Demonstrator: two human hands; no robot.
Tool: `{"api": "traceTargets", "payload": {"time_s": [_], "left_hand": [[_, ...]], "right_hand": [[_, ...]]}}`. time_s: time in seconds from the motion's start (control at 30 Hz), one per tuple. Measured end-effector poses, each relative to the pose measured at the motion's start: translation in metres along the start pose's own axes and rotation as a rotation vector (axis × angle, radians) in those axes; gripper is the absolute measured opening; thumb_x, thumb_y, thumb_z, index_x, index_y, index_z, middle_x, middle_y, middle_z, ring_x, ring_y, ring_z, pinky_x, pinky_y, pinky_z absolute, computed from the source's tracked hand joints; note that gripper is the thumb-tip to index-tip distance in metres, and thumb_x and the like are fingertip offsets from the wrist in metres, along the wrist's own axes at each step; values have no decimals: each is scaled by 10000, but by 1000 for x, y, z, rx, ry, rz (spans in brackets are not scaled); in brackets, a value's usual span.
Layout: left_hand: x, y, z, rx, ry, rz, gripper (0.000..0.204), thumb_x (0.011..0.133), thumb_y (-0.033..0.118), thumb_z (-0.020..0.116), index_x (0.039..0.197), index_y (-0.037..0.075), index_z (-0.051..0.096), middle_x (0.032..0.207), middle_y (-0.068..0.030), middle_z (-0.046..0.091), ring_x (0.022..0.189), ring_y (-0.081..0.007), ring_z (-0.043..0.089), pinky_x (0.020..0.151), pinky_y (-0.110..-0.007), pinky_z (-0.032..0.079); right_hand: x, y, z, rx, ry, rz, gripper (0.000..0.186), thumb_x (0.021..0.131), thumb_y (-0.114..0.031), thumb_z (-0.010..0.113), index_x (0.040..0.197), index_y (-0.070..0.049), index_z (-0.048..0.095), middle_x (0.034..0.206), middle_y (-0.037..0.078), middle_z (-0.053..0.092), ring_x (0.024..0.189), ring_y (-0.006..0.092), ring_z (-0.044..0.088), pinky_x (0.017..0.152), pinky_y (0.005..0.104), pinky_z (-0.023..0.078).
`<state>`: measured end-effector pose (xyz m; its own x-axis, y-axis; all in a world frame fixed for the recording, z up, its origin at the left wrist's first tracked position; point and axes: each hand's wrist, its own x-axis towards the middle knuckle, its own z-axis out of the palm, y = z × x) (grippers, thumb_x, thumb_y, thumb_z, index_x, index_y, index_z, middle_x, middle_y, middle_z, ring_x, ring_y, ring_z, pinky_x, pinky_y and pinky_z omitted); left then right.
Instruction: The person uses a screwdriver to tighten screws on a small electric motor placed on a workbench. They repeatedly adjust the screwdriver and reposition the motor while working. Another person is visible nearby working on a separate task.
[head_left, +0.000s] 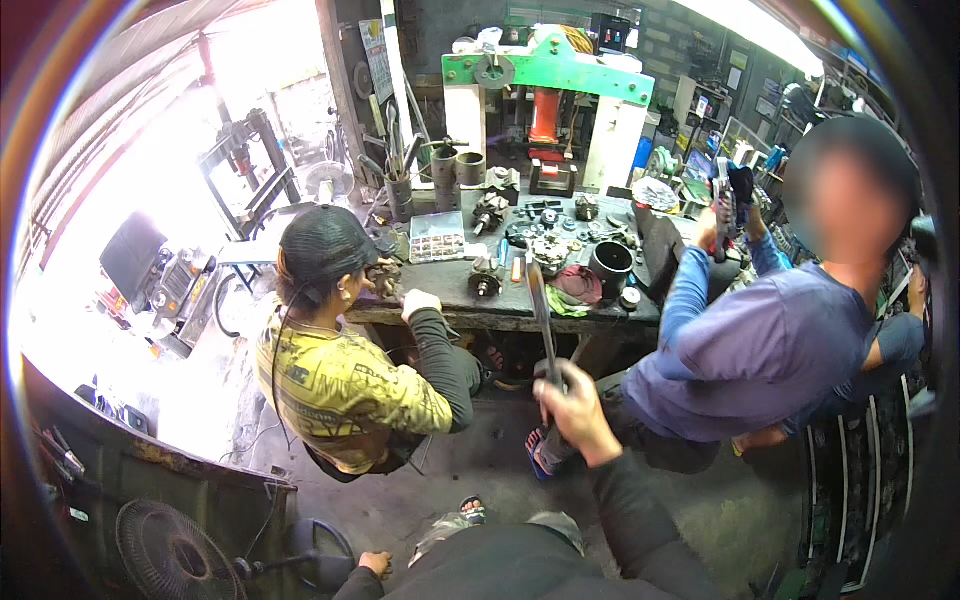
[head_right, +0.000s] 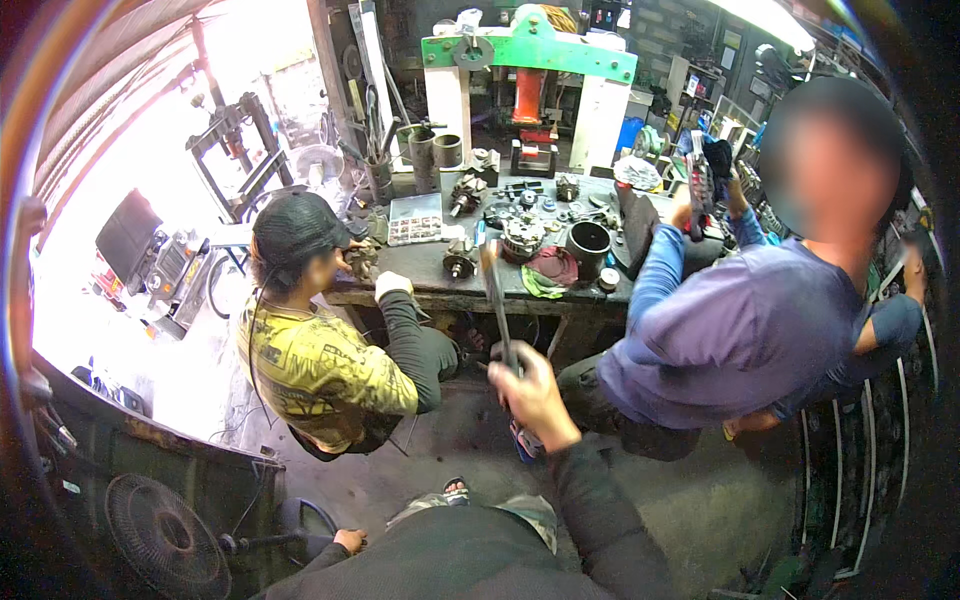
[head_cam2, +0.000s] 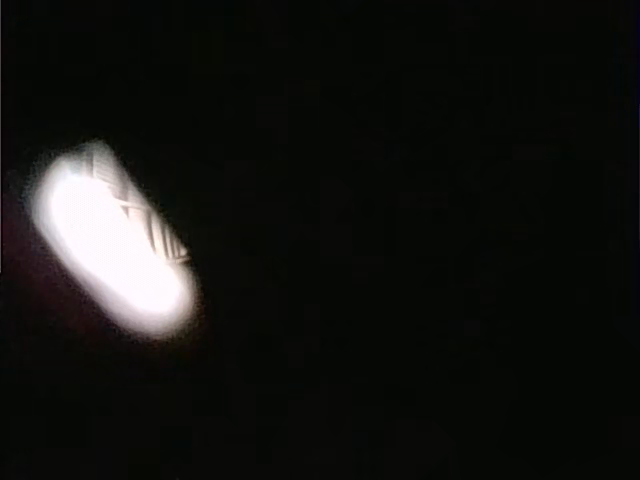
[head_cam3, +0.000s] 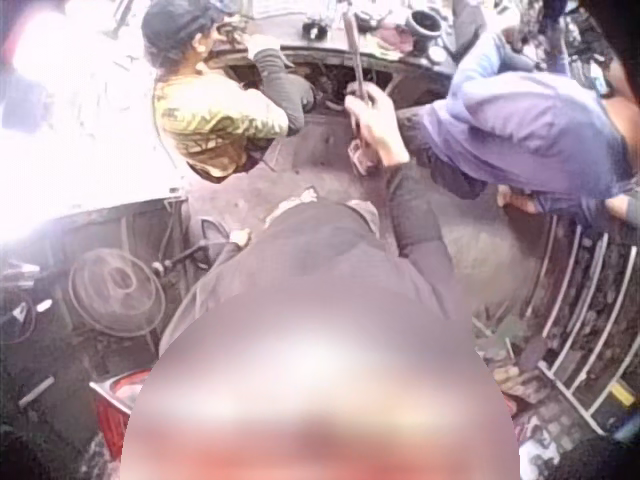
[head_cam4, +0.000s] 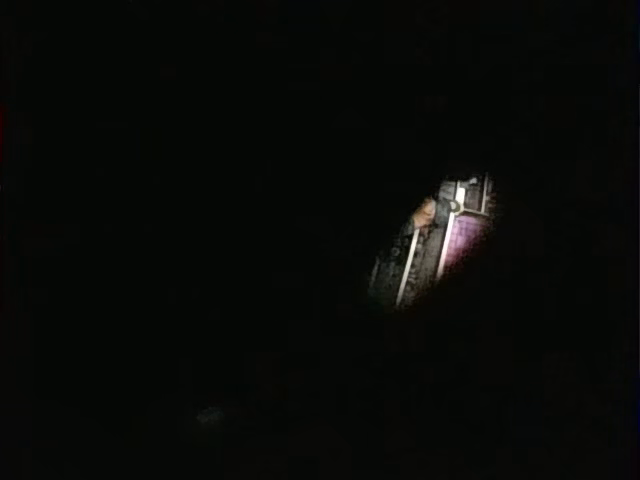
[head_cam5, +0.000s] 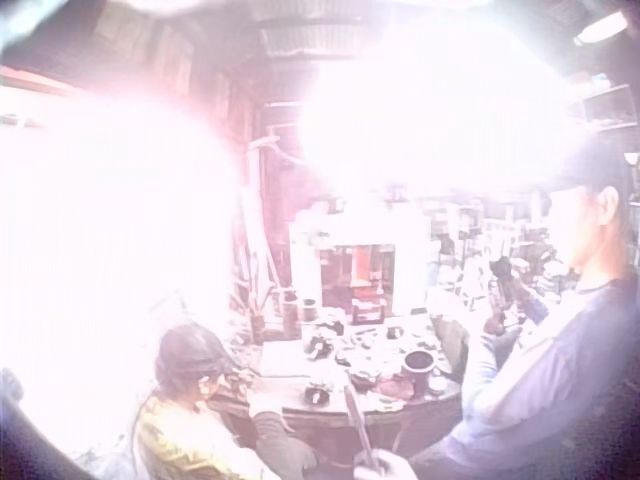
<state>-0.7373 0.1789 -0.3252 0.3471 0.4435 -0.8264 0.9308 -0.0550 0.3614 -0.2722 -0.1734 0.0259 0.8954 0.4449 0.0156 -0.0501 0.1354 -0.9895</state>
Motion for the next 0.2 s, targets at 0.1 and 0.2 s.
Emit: {"api": "traceTargets", "payload": {"time_s": [0.1,0.2], "left_hand": [[0,3,-10,-575,96,-206,241,1006,231,732,1084,4,740,889,-119,737,707,-283,720,605,-449,568],[-17,1,-24,-701,203,-115,271,999,237,750,1086,-20,757,968,-129,768,739,-288,737,626,-437,582]], "right_hand": [[118,-15,14,-97,113,13,364,967,-145,668,1295,1,610,817,28,625,633,128,569,563,329,487],[253,-21,23,-228,237,-11,364,935,-185,684,1162,51,524,818,87,621,642,200,579,561,414,496]]}}
